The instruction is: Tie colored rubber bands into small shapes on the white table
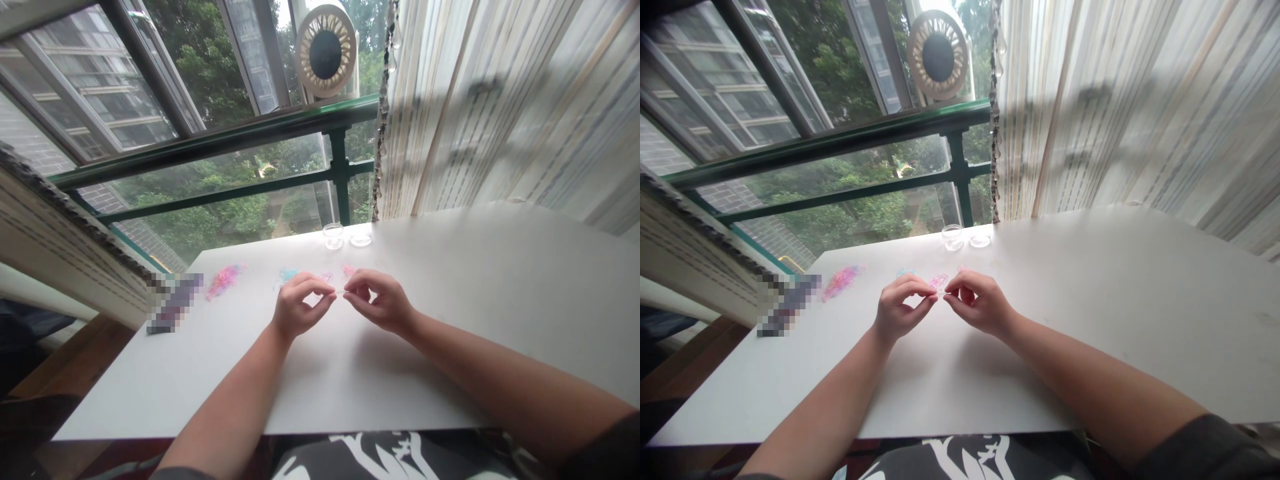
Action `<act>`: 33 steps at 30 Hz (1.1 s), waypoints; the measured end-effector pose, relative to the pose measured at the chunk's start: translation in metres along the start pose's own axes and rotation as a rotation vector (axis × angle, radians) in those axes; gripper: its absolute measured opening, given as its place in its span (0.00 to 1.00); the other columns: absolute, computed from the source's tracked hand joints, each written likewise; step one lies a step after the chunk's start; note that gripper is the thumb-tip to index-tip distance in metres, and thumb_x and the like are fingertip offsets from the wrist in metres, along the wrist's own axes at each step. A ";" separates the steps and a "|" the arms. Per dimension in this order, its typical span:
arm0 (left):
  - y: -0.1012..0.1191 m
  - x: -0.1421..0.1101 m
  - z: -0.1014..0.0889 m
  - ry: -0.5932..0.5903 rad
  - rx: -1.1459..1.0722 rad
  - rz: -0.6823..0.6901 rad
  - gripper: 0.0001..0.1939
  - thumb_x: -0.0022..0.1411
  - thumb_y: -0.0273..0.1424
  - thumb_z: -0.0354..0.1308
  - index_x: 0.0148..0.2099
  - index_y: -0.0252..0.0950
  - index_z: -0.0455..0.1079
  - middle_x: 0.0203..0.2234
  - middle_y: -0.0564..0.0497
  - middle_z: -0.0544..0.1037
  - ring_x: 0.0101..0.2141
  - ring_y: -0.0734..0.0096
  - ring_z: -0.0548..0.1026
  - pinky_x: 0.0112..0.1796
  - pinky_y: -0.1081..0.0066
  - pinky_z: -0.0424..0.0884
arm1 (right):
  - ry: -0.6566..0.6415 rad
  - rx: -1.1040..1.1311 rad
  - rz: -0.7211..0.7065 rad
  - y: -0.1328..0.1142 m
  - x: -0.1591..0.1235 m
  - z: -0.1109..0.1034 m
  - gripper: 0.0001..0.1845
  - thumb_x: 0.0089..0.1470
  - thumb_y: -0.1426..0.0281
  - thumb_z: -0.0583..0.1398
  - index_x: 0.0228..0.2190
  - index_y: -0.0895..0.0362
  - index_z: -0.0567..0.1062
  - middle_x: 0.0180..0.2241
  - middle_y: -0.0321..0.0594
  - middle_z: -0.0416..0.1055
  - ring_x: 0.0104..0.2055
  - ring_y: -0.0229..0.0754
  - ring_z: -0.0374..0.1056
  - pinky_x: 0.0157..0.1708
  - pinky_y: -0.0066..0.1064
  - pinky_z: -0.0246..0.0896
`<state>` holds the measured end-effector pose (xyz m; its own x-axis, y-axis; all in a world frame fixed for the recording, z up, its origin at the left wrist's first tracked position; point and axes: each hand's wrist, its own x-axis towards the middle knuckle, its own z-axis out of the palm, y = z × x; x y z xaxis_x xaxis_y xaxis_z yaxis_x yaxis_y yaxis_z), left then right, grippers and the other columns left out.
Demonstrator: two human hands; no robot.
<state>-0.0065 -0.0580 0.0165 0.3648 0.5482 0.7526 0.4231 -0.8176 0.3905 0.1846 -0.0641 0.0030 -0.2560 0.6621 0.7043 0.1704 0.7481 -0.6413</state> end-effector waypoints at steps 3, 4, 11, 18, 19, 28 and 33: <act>-0.002 -0.001 0.000 -0.013 0.001 0.003 0.02 0.53 0.28 0.61 0.32 0.36 0.73 0.24 0.50 0.75 0.26 0.73 0.71 0.30 0.70 0.69 | 0.001 -0.007 -0.003 0.001 0.001 0.000 0.03 0.50 0.72 0.59 0.26 0.57 0.70 0.19 0.32 0.59 0.21 0.32 0.54 0.26 0.27 0.56; -0.002 -0.001 0.000 -0.017 0.001 -0.003 0.03 0.53 0.28 0.61 0.32 0.36 0.73 0.25 0.50 0.75 0.26 0.73 0.71 0.30 0.70 0.69 | 0.002 -0.010 -0.001 0.001 0.002 -0.001 0.03 0.50 0.72 0.59 0.25 0.57 0.70 0.19 0.32 0.59 0.21 0.32 0.54 0.26 0.27 0.56; -0.016 -0.004 -0.006 0.127 0.039 -0.193 0.05 0.57 0.30 0.55 0.33 0.36 0.71 0.26 0.50 0.75 0.27 0.72 0.71 0.29 0.71 0.67 | 0.001 -0.055 0.036 0.007 0.001 -0.001 0.04 0.51 0.70 0.58 0.26 0.57 0.70 0.20 0.34 0.62 0.22 0.33 0.55 0.25 0.27 0.55; -0.040 -0.004 -0.019 0.314 0.067 -0.378 0.09 0.58 0.32 0.52 0.32 0.34 0.72 0.24 0.51 0.74 0.27 0.71 0.72 0.29 0.72 0.68 | -0.121 -0.407 0.138 0.046 0.015 -0.038 0.04 0.49 0.71 0.57 0.25 0.57 0.72 0.26 0.38 0.68 0.23 0.33 0.56 0.26 0.27 0.54; -0.042 -0.004 -0.021 0.324 0.067 -0.387 0.09 0.57 0.32 0.52 0.31 0.34 0.72 0.24 0.51 0.74 0.26 0.71 0.72 0.28 0.73 0.67 | -0.105 -0.488 0.192 0.055 0.018 -0.046 0.04 0.48 0.71 0.58 0.25 0.57 0.73 0.26 0.38 0.68 0.23 0.34 0.57 0.27 0.27 0.54; -0.041 -0.003 -0.025 0.342 0.075 -0.377 0.08 0.55 0.30 0.53 0.29 0.34 0.72 0.22 0.52 0.74 0.26 0.71 0.72 0.28 0.73 0.67 | -0.093 -0.723 0.572 0.097 0.017 -0.079 0.05 0.44 0.70 0.58 0.24 0.57 0.75 0.25 0.38 0.72 0.27 0.38 0.63 0.28 0.27 0.54; -0.040 -0.002 -0.026 0.336 0.082 -0.388 0.08 0.55 0.31 0.53 0.29 0.34 0.72 0.22 0.52 0.74 0.26 0.70 0.72 0.28 0.73 0.68 | -0.054 -0.680 0.610 0.098 0.015 -0.080 0.07 0.43 0.69 0.59 0.24 0.57 0.76 0.25 0.38 0.73 0.27 0.38 0.65 0.28 0.28 0.55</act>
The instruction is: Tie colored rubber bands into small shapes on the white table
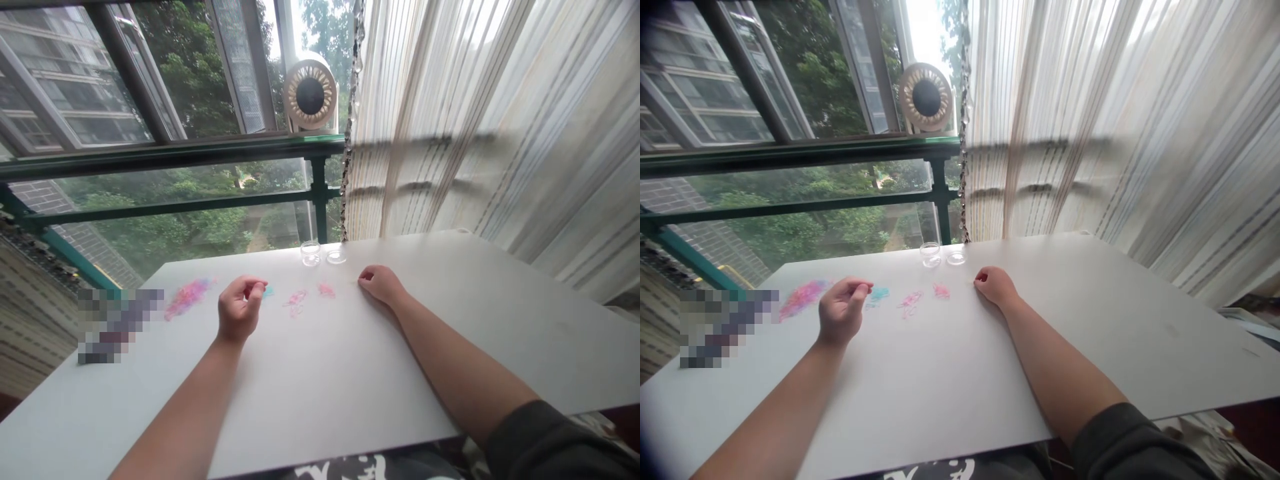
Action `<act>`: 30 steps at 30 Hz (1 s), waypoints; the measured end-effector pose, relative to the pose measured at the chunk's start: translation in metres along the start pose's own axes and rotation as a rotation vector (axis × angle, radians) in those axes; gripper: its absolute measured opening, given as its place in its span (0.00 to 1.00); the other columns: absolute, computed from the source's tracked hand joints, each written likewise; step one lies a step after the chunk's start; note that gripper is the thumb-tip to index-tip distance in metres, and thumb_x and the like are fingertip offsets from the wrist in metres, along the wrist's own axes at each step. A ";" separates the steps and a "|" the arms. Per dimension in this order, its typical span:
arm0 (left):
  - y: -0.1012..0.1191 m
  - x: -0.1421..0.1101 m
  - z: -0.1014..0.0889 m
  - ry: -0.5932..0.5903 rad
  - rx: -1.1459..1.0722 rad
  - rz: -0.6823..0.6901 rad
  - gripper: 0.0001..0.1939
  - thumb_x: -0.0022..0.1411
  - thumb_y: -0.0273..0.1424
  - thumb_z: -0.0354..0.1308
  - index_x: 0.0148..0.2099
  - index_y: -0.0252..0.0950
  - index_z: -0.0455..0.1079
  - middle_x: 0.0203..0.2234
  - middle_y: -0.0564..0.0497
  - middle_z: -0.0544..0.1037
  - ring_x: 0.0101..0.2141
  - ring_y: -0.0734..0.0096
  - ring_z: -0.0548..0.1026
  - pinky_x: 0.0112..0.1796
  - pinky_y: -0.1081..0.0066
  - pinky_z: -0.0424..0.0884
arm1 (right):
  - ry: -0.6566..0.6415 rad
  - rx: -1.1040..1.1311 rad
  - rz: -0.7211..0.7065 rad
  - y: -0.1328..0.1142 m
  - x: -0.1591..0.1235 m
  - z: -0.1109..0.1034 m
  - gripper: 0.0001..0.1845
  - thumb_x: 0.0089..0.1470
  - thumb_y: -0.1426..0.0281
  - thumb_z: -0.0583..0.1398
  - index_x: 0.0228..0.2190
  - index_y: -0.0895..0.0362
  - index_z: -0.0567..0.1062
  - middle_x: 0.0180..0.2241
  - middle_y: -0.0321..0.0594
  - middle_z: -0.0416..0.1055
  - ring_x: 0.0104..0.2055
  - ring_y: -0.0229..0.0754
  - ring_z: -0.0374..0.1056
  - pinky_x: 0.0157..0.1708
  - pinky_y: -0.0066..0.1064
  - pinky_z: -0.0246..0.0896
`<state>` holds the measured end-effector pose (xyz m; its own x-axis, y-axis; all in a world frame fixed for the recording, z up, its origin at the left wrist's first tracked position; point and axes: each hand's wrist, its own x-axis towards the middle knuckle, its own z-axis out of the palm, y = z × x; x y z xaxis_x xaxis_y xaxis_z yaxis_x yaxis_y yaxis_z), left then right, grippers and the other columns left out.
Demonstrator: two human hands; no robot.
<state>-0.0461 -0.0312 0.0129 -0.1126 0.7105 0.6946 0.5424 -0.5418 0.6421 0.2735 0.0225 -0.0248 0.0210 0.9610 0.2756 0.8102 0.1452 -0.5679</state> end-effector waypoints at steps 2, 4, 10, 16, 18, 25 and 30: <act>0.000 0.000 0.000 0.008 0.001 0.001 0.08 0.55 0.31 0.53 0.29 0.34 0.72 0.22 0.51 0.74 0.26 0.70 0.72 0.28 0.73 0.68 | 0.017 0.034 0.017 0.001 0.001 -0.001 0.08 0.44 0.69 0.58 0.25 0.57 0.77 0.26 0.39 0.74 0.27 0.38 0.66 0.28 0.27 0.56; -0.001 0.001 -0.001 0.021 0.010 0.007 0.08 0.54 0.31 0.53 0.29 0.34 0.72 0.23 0.51 0.74 0.26 0.70 0.72 0.28 0.73 0.68 | 0.049 0.069 0.036 0.003 0.003 -0.002 0.09 0.45 0.69 0.56 0.26 0.58 0.77 0.27 0.40 0.74 0.28 0.39 0.67 0.29 0.27 0.57; -0.004 0.012 -0.017 0.106 0.097 0.041 0.08 0.53 0.30 0.53 0.29 0.33 0.72 0.23 0.51 0.74 0.26 0.71 0.72 0.28 0.74 0.67 | 0.210 0.164 0.104 0.000 0.006 -0.009 0.14 0.49 0.68 0.51 0.28 0.60 0.75 0.26 0.42 0.73 0.29 0.41 0.67 0.29 0.29 0.58; -0.030 0.032 -0.059 0.312 0.162 -0.094 0.11 0.55 0.32 0.50 0.33 0.32 0.72 0.24 0.50 0.74 0.26 0.73 0.71 0.29 0.74 0.67 | 0.019 0.368 -0.196 -0.046 -0.030 0.004 0.11 0.50 0.66 0.53 0.25 0.59 0.71 0.18 0.34 0.63 0.21 0.35 0.57 0.22 0.26 0.51; -0.051 0.034 -0.078 0.374 0.114 -0.206 0.13 0.55 0.31 0.48 0.36 0.31 0.71 0.25 0.50 0.74 0.24 0.75 0.71 0.27 0.76 0.67 | -0.251 0.321 -0.401 -0.064 -0.048 0.011 0.10 0.51 0.68 0.54 0.23 0.58 0.70 0.18 0.34 0.62 0.21 0.34 0.56 0.22 0.25 0.51; -0.102 0.016 -0.134 0.227 0.562 -0.484 0.16 0.56 0.25 0.47 0.47 0.33 0.65 0.40 0.45 0.75 0.33 0.73 0.74 0.40 0.71 0.69 | -0.580 0.217 -0.510 -0.081 -0.062 0.023 0.10 0.53 0.68 0.53 0.24 0.58 0.70 0.21 0.36 0.66 0.23 0.35 0.58 0.24 0.26 0.51; -0.107 0.002 -0.139 0.059 0.690 -0.611 0.16 0.49 0.24 0.57 0.43 0.35 0.70 0.43 0.44 0.75 0.34 0.68 0.74 0.43 0.68 0.67 | -0.615 0.214 -0.460 -0.078 -0.059 0.022 0.12 0.54 0.65 0.52 0.25 0.58 0.70 0.23 0.37 0.67 0.25 0.36 0.59 0.26 0.27 0.53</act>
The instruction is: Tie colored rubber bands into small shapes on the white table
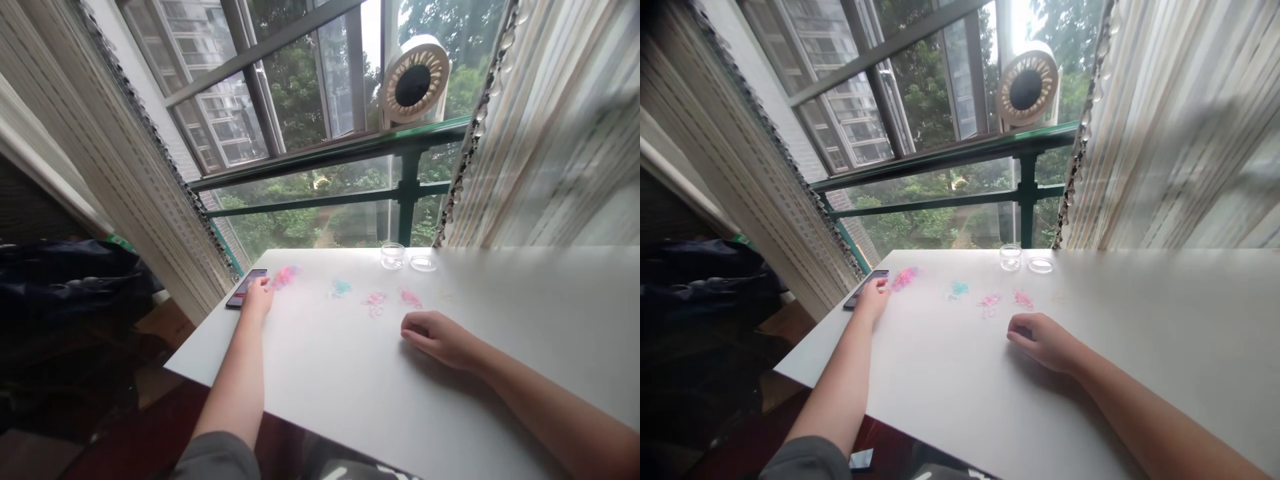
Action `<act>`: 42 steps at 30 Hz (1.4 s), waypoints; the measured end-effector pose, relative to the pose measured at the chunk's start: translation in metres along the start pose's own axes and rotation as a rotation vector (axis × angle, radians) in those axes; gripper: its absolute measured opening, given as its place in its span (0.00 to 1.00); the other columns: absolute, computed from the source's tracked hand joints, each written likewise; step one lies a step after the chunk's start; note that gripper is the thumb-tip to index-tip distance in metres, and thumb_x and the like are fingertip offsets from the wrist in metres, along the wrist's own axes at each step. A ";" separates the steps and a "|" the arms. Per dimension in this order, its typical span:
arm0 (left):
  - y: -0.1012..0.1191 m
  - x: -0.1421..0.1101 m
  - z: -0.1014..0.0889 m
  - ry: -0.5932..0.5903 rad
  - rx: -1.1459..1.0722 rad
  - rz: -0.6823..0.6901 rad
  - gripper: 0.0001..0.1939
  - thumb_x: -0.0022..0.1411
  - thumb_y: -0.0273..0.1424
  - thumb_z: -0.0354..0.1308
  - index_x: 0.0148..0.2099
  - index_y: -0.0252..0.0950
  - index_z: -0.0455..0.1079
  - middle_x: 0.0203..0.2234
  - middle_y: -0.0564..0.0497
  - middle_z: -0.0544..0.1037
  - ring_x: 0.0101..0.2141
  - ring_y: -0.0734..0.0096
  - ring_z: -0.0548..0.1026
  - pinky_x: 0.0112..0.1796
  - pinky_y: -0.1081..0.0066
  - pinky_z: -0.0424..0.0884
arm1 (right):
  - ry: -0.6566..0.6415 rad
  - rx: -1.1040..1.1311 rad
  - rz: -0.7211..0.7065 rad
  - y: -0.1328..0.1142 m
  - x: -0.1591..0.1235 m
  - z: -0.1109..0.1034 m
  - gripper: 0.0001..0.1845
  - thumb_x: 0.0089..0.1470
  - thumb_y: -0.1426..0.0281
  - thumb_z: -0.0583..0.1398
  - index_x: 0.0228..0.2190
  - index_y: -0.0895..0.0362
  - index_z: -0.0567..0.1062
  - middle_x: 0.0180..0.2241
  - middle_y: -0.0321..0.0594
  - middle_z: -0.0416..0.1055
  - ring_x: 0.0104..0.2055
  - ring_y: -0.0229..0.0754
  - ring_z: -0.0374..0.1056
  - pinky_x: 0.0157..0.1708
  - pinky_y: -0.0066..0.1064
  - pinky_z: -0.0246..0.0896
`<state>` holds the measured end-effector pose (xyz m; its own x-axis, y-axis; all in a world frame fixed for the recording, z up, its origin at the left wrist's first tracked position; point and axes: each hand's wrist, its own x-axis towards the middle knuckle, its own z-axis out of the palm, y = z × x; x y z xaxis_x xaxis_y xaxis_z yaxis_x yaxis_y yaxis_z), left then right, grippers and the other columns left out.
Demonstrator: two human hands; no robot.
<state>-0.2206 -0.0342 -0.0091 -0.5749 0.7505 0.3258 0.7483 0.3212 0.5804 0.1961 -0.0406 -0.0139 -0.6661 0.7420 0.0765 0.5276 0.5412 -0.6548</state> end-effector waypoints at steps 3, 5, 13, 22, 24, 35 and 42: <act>-0.001 -0.002 0.006 -0.078 0.064 -0.023 0.16 0.48 0.26 0.59 0.42 0.35 0.72 0.40 0.44 0.76 0.36 0.64 0.75 0.41 0.68 0.68 | -0.017 -0.020 0.003 -0.002 -0.001 0.001 0.11 0.54 0.65 0.52 0.26 0.58 0.70 0.24 0.37 0.67 0.26 0.37 0.60 0.27 0.27 0.53; 0.000 -0.002 0.009 -0.103 0.096 -0.030 0.16 0.48 0.28 0.60 0.42 0.36 0.72 0.39 0.44 0.77 0.39 0.62 0.74 0.41 0.69 0.67 | -0.023 -0.030 0.008 -0.003 -0.001 0.001 0.11 0.54 0.65 0.52 0.26 0.58 0.70 0.24 0.37 0.67 0.26 0.37 0.59 0.27 0.27 0.53; 0.006 0.000 0.020 -0.141 0.153 0.000 0.16 0.49 0.34 0.60 0.42 0.38 0.74 0.40 0.45 0.77 0.42 0.61 0.73 0.42 0.69 0.66 | -0.036 -0.063 0.014 -0.004 -0.001 0.001 0.12 0.54 0.64 0.52 0.25 0.57 0.69 0.23 0.37 0.66 0.26 0.37 0.59 0.26 0.27 0.52; 0.001 0.008 0.026 -0.068 0.099 -0.012 0.08 0.51 0.33 0.59 0.34 0.38 0.77 0.31 0.47 0.80 0.33 0.64 0.75 0.33 0.72 0.67 | -0.036 -0.077 0.006 -0.003 -0.001 0.003 0.12 0.55 0.64 0.51 0.26 0.57 0.68 0.25 0.37 0.67 0.26 0.37 0.59 0.27 0.27 0.52; 0.001 0.008 0.024 -0.043 0.077 -0.005 0.09 0.51 0.34 0.59 0.34 0.38 0.77 0.31 0.46 0.80 0.34 0.63 0.75 0.32 0.72 0.67 | -0.034 -0.073 0.004 -0.003 0.000 0.003 0.12 0.55 0.65 0.51 0.26 0.57 0.68 0.25 0.37 0.67 0.26 0.37 0.59 0.27 0.28 0.53; 0.026 -0.012 0.016 0.077 -0.227 0.274 0.12 0.55 0.35 0.57 0.38 0.36 0.76 0.40 0.46 0.76 0.35 0.70 0.74 0.36 0.73 0.70 | -0.009 -0.035 0.003 -0.002 0.001 0.004 0.11 0.54 0.66 0.52 0.25 0.58 0.69 0.24 0.36 0.66 0.26 0.36 0.58 0.26 0.26 0.52; 0.086 -0.062 0.024 -0.066 -0.696 0.616 0.08 0.55 0.35 0.59 0.34 0.36 0.76 0.32 0.47 0.77 0.32 0.71 0.73 0.29 0.74 0.68 | 0.042 0.027 -0.022 -0.003 0.002 0.003 0.08 0.51 0.69 0.54 0.25 0.58 0.70 0.22 0.35 0.66 0.25 0.34 0.58 0.25 0.25 0.51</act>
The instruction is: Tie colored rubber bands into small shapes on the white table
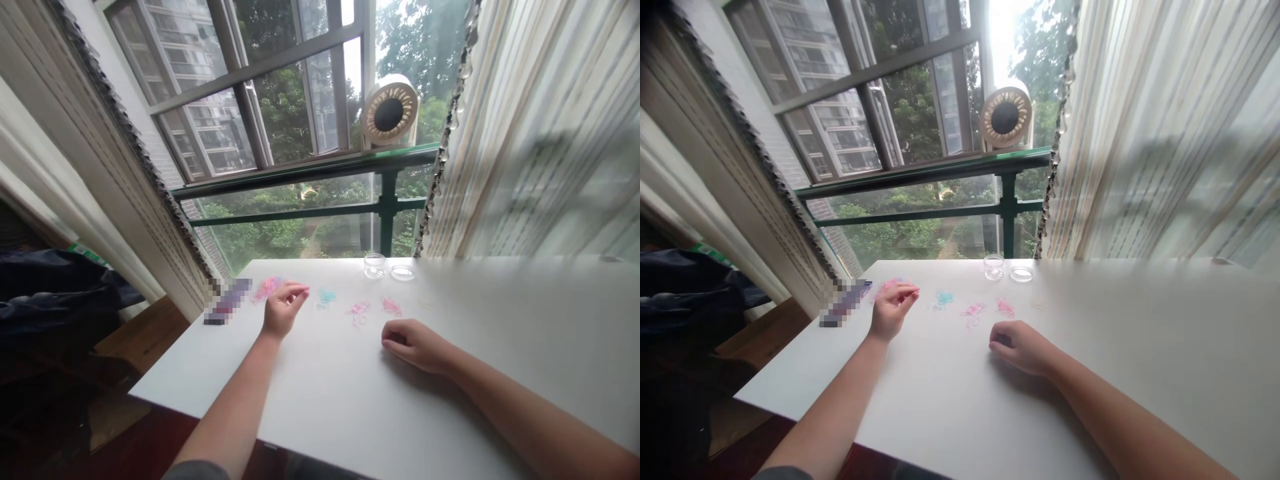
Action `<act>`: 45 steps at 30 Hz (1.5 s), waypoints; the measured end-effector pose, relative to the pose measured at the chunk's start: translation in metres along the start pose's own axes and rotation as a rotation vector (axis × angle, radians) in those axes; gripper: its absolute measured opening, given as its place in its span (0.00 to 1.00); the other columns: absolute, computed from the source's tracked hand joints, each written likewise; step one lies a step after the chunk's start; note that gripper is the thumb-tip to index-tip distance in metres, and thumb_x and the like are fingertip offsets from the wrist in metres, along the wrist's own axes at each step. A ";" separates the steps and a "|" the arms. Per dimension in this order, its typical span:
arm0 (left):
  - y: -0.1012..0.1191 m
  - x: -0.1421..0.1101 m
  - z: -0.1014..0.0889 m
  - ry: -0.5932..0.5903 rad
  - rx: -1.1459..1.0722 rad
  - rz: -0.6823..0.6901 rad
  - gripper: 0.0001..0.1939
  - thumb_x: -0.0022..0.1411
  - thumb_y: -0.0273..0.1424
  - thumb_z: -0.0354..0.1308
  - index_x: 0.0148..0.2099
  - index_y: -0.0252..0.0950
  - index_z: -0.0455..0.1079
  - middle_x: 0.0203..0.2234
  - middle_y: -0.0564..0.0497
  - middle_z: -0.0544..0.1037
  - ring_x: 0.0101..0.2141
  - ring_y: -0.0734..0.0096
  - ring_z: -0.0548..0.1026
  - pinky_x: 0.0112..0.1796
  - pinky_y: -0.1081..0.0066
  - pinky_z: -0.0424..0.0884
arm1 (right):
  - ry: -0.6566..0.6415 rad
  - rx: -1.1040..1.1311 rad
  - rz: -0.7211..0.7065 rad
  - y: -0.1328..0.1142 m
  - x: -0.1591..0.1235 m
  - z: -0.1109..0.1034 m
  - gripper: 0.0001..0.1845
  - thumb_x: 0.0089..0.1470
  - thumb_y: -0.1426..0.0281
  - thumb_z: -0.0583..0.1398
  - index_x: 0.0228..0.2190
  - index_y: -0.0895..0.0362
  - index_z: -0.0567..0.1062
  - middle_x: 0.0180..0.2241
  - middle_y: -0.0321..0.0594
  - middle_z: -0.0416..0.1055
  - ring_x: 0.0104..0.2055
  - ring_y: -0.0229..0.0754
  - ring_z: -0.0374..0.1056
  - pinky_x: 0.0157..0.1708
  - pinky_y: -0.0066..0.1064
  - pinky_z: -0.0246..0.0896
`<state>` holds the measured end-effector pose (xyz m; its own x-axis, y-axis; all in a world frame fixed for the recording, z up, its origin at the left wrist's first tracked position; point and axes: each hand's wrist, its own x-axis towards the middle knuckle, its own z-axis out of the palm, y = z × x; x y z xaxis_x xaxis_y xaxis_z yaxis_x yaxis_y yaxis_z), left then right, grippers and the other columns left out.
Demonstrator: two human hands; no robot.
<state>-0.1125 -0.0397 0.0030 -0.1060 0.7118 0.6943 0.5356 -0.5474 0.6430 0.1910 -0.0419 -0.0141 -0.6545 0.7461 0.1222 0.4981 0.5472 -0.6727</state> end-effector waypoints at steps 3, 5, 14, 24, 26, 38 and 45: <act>0.025 0.000 0.024 -0.170 -0.063 -0.015 0.09 0.55 0.35 0.59 0.35 0.35 0.75 0.33 0.46 0.77 0.30 0.72 0.73 0.28 0.74 0.68 | 0.025 0.061 -0.014 0.001 -0.001 0.001 0.06 0.50 0.70 0.55 0.25 0.59 0.70 0.21 0.34 0.64 0.23 0.33 0.57 0.23 0.25 0.50; 0.037 0.000 0.039 -0.281 -0.079 -0.051 0.10 0.55 0.36 0.59 0.36 0.35 0.75 0.31 0.46 0.78 0.28 0.72 0.73 0.28 0.74 0.68 | 0.066 0.103 -0.039 0.002 -0.001 0.001 0.05 0.49 0.70 0.56 0.27 0.59 0.70 0.20 0.33 0.62 0.22 0.32 0.56 0.23 0.24 0.50; 0.070 -0.009 0.092 -0.573 -0.091 -0.132 0.12 0.56 0.38 0.58 0.37 0.36 0.75 0.24 0.50 0.79 0.25 0.73 0.75 0.27 0.76 0.69 | 0.368 0.263 -0.133 0.007 0.002 0.000 0.12 0.48 0.71 0.59 0.37 0.57 0.67 0.24 0.32 0.66 0.19 0.30 0.54 0.19 0.23 0.51; 0.070 -0.022 0.091 -0.571 0.055 -0.070 0.10 0.57 0.36 0.57 0.36 0.38 0.76 0.27 0.51 0.80 0.25 0.73 0.74 0.28 0.76 0.69 | 0.446 0.135 -0.153 0.007 0.003 0.000 0.04 0.49 0.70 0.58 0.26 0.58 0.72 0.17 0.30 0.58 0.18 0.30 0.50 0.22 0.23 0.51; 0.070 -0.025 0.091 -0.585 0.059 -0.047 0.10 0.57 0.35 0.57 0.35 0.38 0.76 0.27 0.51 0.80 0.25 0.73 0.74 0.28 0.75 0.69 | 0.428 0.132 -0.139 0.006 0.002 0.000 0.04 0.49 0.70 0.58 0.26 0.59 0.71 0.17 0.30 0.58 0.18 0.30 0.51 0.21 0.23 0.51; 0.061 -0.027 0.092 -0.573 0.001 -0.078 0.09 0.55 0.33 0.58 0.37 0.36 0.75 0.30 0.50 0.79 0.26 0.74 0.74 0.28 0.76 0.70 | 0.432 0.102 -0.147 0.006 0.002 -0.001 0.03 0.48 0.71 0.57 0.25 0.57 0.69 0.17 0.29 0.57 0.20 0.31 0.52 0.26 0.26 0.54; 0.058 -0.026 0.088 -0.561 -0.003 -0.120 0.11 0.57 0.35 0.55 0.38 0.36 0.74 0.28 0.50 0.79 0.26 0.74 0.73 0.28 0.76 0.69 | 0.428 0.094 -0.143 0.007 0.002 -0.001 0.03 0.48 0.71 0.58 0.25 0.57 0.69 0.18 0.29 0.58 0.20 0.30 0.52 0.26 0.25 0.54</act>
<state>-0.0047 -0.0507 -0.0061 0.2956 0.8933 0.3387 0.5449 -0.4489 0.7083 0.1938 -0.0368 -0.0178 -0.4093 0.7662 0.4954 0.3535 0.6337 -0.6880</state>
